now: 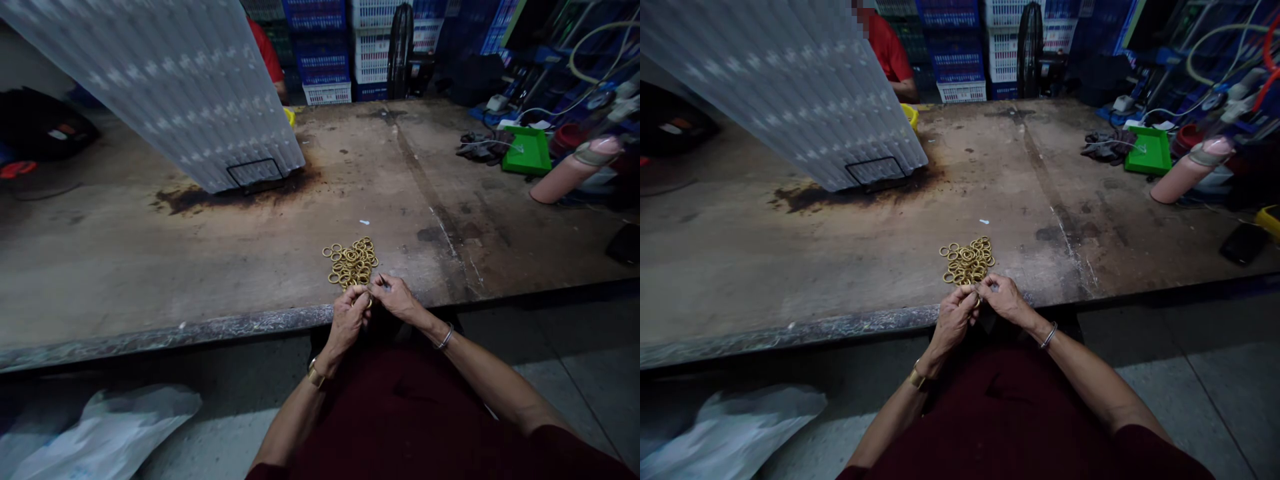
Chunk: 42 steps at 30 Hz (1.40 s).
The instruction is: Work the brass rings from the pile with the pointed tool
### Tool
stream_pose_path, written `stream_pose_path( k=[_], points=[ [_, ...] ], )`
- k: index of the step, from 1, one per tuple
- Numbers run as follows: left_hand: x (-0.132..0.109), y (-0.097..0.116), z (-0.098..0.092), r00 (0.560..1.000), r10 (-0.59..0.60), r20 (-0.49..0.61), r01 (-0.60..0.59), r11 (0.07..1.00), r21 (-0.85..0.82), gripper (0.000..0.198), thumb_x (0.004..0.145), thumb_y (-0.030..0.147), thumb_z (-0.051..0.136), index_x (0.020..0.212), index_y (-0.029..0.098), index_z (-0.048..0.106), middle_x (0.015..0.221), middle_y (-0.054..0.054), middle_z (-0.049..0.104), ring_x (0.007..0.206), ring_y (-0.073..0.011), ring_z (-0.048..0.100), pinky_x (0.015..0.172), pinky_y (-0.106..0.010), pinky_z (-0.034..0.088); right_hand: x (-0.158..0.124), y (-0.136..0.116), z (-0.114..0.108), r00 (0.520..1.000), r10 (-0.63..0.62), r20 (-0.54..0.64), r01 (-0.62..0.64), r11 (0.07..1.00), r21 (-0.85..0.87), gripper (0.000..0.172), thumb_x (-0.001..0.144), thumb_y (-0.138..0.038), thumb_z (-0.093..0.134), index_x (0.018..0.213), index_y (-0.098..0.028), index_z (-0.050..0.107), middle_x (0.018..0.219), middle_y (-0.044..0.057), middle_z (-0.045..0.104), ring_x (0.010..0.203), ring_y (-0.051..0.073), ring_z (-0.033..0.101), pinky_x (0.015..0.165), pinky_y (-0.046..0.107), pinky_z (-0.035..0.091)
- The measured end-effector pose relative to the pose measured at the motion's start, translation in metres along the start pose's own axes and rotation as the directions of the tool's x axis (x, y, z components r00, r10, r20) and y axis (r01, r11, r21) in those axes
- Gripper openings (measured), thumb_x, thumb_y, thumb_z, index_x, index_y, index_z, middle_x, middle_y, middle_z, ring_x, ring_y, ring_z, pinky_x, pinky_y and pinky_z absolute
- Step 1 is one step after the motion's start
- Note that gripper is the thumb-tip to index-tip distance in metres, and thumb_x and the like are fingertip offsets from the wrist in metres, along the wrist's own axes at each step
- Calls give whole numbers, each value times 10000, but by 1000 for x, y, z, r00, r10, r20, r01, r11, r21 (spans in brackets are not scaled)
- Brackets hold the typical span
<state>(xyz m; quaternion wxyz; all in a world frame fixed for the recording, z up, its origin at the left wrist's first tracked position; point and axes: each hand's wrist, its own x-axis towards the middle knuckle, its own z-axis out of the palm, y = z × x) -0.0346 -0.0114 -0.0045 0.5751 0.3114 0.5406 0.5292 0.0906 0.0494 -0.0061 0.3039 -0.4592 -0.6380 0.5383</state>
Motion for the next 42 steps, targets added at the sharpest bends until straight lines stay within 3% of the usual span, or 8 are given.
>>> stream_pose_path(
  k=[10, 17, 19, 22, 26, 32, 42],
  points=[
    [4, -7, -3, 994, -64, 87, 70, 995, -72, 359, 700, 459, 704, 854, 150, 603, 670, 20, 575, 441, -32, 426, 386, -142, 305, -2, 3, -1, 992, 107, 68, -113, 989, 98, 295, 768, -472, 512, 648, -207, 461, 527, -49, 471, 460, 76, 360, 425, 196, 271],
    [3, -2, 0, 994, -86, 73, 97, 982, -160, 394, 646, 468, 748, 810, 153, 577, 591, 48, 524, 414, -30, 410, 370, -142, 285, 2, 6, -2, 983, 170, 64, -178, 970, 165, 275, 770, -467, 495, 686, -206, 481, 538, -56, 494, 397, 62, 320, 397, 202, 256],
    [3, -1, 0, 997, -62, 49, 71, 979, -190, 409, 635, 475, 756, 815, 156, 574, 549, 69, 480, 409, -34, 410, 369, -140, 289, 3, 7, -4, 992, 128, -1, -127, 986, 109, 271, 790, -451, 469, 689, -201, 498, 553, -46, 517, 418, 71, 353, 429, 207, 295],
    [2, 0, 0, 999, -36, 11, 38, 975, -217, 426, 628, 485, 760, 822, 160, 567, 531, 82, 454, 405, -36, 412, 367, -138, 294, 0, 9, -7, 994, -66, -86, 56, 991, -123, 233, 813, -375, 460, 691, -191, 536, 571, -29, 529, 510, 95, 440, 529, 214, 353],
    [1, -1, 1, 1000, -24, 7, 25, 980, -198, 426, 640, 495, 750, 822, 159, 562, 554, 77, 470, 416, -34, 421, 375, -137, 309, -9, 12, -7, 961, -272, 47, 263, 851, -455, 122, 804, -235, 469, 789, -189, 582, 625, -4, 569, 550, 114, 477, 556, 225, 320],
    [-2, -4, 2, 1000, -6, 1, 6, 992, -127, 404, 687, 499, 708, 857, 167, 554, 569, 70, 496, 425, -38, 425, 384, -138, 320, -13, 11, -3, 951, -268, 156, 302, 684, -665, 174, 725, -108, 461, 848, -178, 562, 728, 48, 642, 631, 155, 541, 587, 245, 301],
    [-7, -1, 4, 1000, 14, -17, -14, 1000, -15, 432, 687, 552, 673, 845, 170, 547, 554, 69, 480, 431, -46, 422, 390, -146, 333, -17, 0, -3, 953, -243, 180, 297, 639, -709, 228, 711, -79, 427, 871, -178, 555, 756, 50, 634, 638, 152, 526, 580, 247, 284]
  ],
)
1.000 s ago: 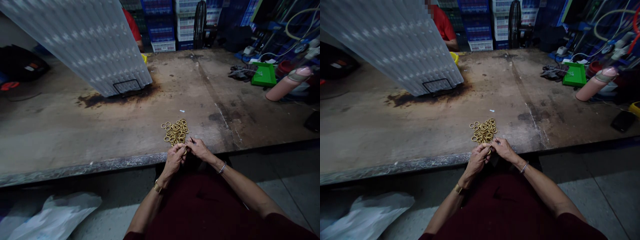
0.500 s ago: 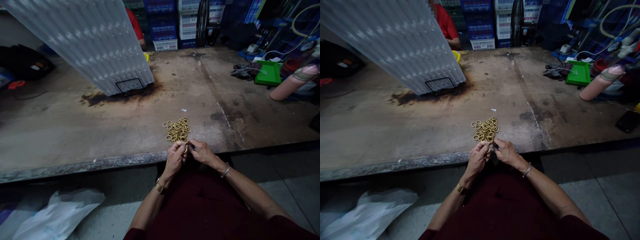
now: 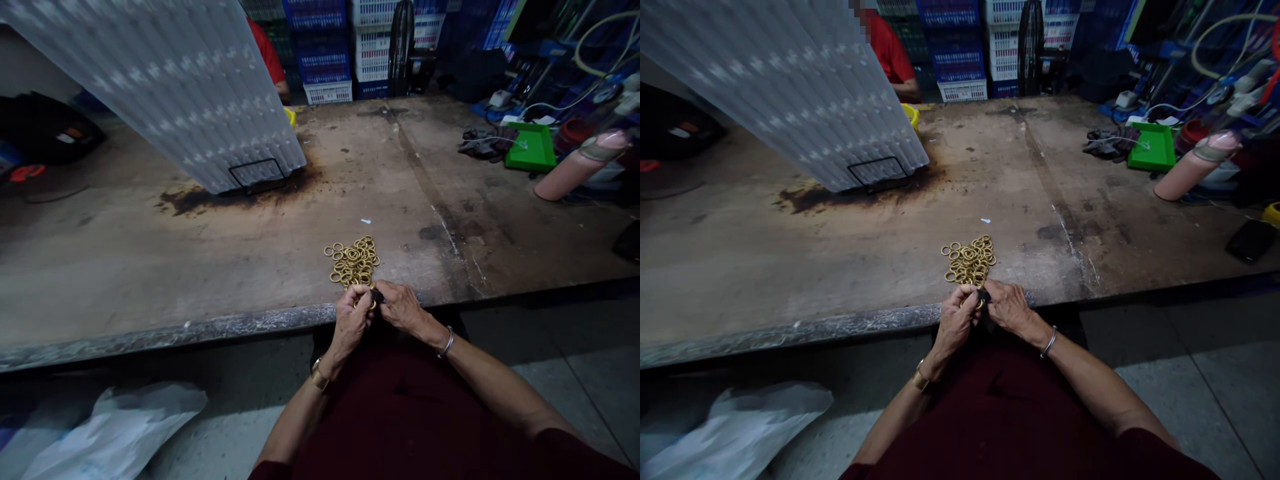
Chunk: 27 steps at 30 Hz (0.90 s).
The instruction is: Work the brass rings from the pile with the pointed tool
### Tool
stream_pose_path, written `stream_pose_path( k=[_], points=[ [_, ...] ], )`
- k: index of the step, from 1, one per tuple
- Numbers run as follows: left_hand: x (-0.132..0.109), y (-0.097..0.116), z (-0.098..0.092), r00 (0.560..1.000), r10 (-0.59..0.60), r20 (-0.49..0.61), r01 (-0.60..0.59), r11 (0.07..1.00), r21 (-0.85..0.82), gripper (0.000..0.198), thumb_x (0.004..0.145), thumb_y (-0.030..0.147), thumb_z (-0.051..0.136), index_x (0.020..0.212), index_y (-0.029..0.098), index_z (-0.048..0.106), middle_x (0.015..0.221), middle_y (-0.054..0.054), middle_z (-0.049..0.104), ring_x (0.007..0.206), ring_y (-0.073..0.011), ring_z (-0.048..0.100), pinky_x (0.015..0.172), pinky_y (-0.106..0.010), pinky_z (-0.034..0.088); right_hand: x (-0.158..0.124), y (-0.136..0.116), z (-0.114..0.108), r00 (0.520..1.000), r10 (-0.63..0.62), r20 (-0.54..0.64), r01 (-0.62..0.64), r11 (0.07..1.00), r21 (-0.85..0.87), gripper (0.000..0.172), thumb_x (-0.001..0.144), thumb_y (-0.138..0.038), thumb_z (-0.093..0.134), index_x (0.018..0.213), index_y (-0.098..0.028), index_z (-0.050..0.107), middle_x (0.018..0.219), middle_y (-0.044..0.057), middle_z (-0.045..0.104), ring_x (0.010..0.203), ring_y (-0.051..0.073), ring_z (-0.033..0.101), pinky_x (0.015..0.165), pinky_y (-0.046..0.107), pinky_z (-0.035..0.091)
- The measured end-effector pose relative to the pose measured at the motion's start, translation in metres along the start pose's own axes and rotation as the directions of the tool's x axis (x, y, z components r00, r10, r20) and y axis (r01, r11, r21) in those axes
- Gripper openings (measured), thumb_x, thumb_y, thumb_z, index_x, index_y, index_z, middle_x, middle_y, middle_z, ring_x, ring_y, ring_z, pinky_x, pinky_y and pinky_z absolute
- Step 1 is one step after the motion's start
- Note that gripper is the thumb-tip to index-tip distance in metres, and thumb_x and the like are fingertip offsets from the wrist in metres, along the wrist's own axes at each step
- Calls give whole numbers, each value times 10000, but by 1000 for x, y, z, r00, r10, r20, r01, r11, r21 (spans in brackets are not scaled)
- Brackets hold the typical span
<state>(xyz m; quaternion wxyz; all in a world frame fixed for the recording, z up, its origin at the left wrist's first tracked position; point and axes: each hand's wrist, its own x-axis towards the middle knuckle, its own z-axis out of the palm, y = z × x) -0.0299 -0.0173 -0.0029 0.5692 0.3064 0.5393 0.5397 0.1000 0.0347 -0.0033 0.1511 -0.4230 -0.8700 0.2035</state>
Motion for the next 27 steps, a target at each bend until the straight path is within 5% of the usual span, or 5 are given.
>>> stream_pose_path(
  k=[10, 15, 19, 22, 27],
  points=[
    [-2, 3, -2, 999, -22, 34, 20, 999, 37, 378, 709, 510, 666, 810, 169, 539, 572, 67, 485, 419, -38, 418, 389, -148, 326, 8, 1, -5, 980, 139, 143, -130, 989, -72, 221, 785, -142, 464, 952, -177, 605, 811, 71, 681, 700, 168, 589, 594, 248, 295],
    [-9, 5, -3, 981, -42, 192, 41, 999, 9, 373, 735, 517, 651, 819, 172, 535, 554, 71, 476, 402, -40, 405, 377, -150, 320, 18, 24, -2, 960, 276, 39, -271, 957, -103, 231, 806, -183, 465, 972, -203, 625, 784, 63, 684, 657, 162, 577, 578, 243, 305],
    [-4, 4, -4, 991, -19, 129, 27, 998, -54, 377, 725, 500, 673, 853, 173, 538, 566, 74, 476, 410, -35, 411, 378, -140, 309, 17, 24, -3, 972, 218, -82, -197, 957, 214, 191, 844, -254, 438, 824, -184, 614, 657, 19, 605, 590, 128, 518, 581, 223, 344],
    [-1, 2, -5, 995, -20, 94, 24, 999, -38, 382, 722, 502, 673, 860, 172, 539, 567, 73, 474, 412, -36, 416, 379, -139, 314, 13, 13, -6, 976, 173, -133, -85, 862, 500, 256, 874, -340, 423, 785, -173, 596, 673, 0, 573, 619, 111, 502, 607, 209, 379],
    [-3, -1, -5, 993, -12, 114, 9, 999, 32, 355, 746, 493, 647, 838, 171, 528, 594, 65, 482, 420, -36, 417, 386, -142, 328, 9, 2, -8, 991, 115, -72, -44, 778, 627, 259, 848, -401, 497, 839, -165, 605, 694, -18, 557, 630, 99, 479, 603, 205, 374]
  ],
)
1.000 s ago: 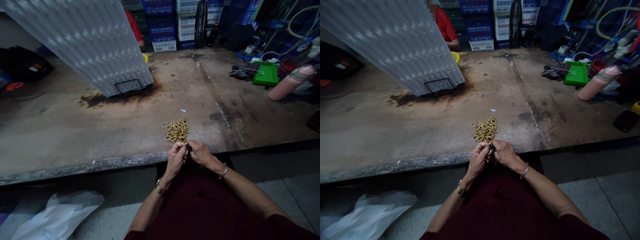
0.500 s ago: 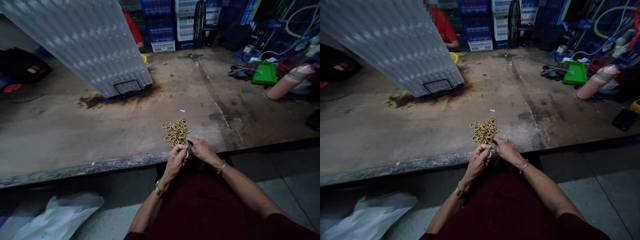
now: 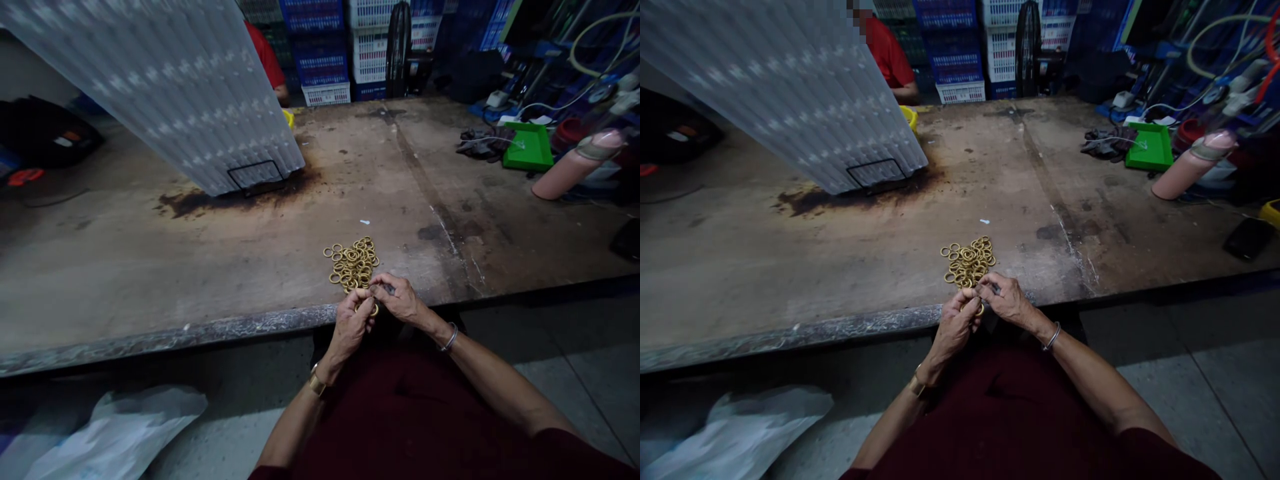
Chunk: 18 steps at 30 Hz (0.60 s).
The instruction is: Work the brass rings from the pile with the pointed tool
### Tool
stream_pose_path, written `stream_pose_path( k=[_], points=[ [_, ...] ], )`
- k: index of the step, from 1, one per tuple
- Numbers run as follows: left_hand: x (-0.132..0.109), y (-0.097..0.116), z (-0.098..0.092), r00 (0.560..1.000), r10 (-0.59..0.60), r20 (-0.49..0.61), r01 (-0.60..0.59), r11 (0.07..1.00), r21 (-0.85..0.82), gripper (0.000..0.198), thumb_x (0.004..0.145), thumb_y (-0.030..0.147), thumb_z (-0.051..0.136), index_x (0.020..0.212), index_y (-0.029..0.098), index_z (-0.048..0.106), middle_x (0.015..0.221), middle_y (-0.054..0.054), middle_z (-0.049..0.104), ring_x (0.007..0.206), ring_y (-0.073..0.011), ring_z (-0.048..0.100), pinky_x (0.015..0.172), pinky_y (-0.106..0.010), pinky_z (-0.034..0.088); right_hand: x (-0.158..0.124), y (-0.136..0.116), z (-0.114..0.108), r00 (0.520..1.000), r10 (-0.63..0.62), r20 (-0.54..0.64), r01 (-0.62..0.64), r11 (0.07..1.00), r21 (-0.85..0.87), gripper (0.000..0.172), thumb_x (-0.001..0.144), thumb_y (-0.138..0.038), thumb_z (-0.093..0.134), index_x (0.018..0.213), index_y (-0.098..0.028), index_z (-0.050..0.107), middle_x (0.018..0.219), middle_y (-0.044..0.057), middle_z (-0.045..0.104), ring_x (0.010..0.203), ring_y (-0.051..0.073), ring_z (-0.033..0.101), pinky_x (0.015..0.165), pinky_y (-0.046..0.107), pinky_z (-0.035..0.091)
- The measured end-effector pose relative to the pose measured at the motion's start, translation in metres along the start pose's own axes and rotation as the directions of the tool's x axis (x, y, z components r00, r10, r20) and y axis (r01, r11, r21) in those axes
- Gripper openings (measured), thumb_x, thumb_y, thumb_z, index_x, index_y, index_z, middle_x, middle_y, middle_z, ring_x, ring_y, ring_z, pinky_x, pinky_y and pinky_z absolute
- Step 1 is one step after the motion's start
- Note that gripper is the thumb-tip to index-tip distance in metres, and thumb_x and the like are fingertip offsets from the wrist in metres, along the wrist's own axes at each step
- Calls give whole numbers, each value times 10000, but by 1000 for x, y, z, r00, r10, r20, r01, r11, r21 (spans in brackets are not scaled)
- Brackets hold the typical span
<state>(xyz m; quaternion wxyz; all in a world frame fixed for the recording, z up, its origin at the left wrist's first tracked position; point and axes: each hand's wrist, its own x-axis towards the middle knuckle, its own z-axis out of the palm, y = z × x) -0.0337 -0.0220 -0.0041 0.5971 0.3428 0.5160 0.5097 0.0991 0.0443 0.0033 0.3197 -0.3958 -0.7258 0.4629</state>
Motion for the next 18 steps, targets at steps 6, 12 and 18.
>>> stream_pose_path(
  k=[6, 12, 18],
  points=[
    [-1, -2, -1, 1000, -18, -13, 18, 1000, -10, 364, 737, 505, 647, 832, 174, 527, 607, 66, 469, 430, -34, 420, 391, -139, 323, 3, 2, 4, 999, 38, 15, -39, 999, 33, 244, 830, -363, 477, 701, -169, 549, 626, -33, 485, 611, 94, 430, 589, 205, 358],
    [-1, -8, -2, 1000, -23, -3, 23, 999, -24, 363, 734, 503, 649, 826, 168, 542, 615, 60, 483, 432, -32, 417, 393, -143, 312, 3, 5, 6, 996, 87, 18, -88, 991, 104, 269, 813, -365, 454, 613, -186, 462, 576, -47, 426, 568, 88, 392, 570, 207, 353],
    [-1, -10, -2, 1000, -31, -2, 31, 999, -38, 378, 726, 514, 656, 821, 169, 533, 613, 63, 479, 433, -33, 412, 395, -146, 310, 2, 5, 7, 993, 114, 18, -115, 990, 84, 259, 810, -352, 438, 611, -188, 460, 562, -49, 429, 553, 88, 394, 562, 209, 352]
  ],
)
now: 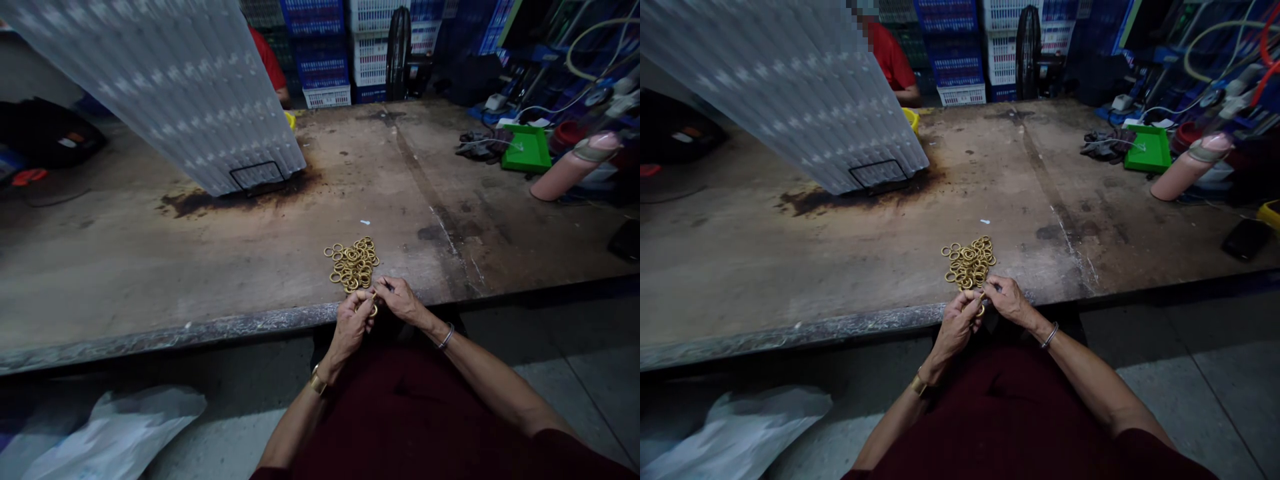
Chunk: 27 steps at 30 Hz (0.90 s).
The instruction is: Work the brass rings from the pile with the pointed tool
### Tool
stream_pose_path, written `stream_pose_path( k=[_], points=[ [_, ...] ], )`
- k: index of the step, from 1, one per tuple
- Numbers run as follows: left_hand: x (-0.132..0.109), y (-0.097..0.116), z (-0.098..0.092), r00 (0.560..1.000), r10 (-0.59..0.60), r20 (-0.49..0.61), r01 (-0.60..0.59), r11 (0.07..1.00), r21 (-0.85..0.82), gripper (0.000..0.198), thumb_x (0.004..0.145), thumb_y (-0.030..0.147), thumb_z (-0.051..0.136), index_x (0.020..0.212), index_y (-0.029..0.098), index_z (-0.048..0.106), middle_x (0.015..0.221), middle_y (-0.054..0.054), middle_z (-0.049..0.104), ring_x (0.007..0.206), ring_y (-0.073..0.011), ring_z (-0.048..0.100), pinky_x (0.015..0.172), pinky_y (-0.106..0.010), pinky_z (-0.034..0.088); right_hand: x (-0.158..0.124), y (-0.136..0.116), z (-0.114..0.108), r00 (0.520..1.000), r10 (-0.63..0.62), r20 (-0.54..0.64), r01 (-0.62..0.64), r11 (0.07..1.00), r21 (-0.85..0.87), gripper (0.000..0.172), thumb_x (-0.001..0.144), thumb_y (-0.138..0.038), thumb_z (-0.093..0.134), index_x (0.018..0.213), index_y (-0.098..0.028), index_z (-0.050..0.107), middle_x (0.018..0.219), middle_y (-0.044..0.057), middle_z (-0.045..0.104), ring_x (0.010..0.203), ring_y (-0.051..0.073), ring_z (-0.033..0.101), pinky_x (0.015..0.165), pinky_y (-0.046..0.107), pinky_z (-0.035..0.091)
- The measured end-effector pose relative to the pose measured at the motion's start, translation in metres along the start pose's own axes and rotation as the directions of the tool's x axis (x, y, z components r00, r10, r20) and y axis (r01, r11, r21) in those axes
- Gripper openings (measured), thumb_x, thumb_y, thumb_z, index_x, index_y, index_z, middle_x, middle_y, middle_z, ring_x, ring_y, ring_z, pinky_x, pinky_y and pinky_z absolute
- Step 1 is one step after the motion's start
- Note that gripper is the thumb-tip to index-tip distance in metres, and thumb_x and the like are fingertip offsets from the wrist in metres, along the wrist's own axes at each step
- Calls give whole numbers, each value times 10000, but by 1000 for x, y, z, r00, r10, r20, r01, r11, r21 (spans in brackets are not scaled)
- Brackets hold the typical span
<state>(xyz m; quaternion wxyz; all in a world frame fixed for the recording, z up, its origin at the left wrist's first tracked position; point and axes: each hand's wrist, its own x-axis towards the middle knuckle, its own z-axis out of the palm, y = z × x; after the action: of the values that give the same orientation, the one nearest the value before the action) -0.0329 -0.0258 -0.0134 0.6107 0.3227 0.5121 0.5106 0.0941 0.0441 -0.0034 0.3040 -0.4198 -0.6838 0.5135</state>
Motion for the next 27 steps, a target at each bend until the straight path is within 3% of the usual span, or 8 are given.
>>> stream_pose_path(
  k=[8, 15, 27],
  points=[
    [-1, 7, 2, 999, 16, -41, -19, 997, -81, 398, 705, 525, 677, 822, 173, 532, 584, 74, 470, 418, -30, 405, 385, -138, 303, -3, 4, -6, 983, -129, -132, 94, 966, -243, 228, 856, -313, 423, 721, -180, 549, 592, -32, 489, 563, 99, 443, 572, 206, 353],
    [-2, 9, 3, 998, 40, -51, -41, 999, -22, 392, 711, 520, 674, 830, 173, 537, 583, 71, 484, 419, -32, 414, 387, -141, 321, -14, 2, -2, 973, -218, 73, 217, 769, -602, 118, 768, -143, 488, 824, -189, 580, 695, 18, 616, 623, 138, 532, 594, 227, 320],
    [-3, 10, 4, 996, 18, -91, -16, 1000, 21, 407, 676, 538, 680, 791, 175, 536, 571, 67, 495, 415, -38, 419, 386, -148, 320, -14, 3, -1, 973, -159, 165, 229, 709, -666, 202, 672, -76, 452, 809, -186, 550, 722, 31, 624, 635, 148, 520, 583, 241, 280]
  ],
)
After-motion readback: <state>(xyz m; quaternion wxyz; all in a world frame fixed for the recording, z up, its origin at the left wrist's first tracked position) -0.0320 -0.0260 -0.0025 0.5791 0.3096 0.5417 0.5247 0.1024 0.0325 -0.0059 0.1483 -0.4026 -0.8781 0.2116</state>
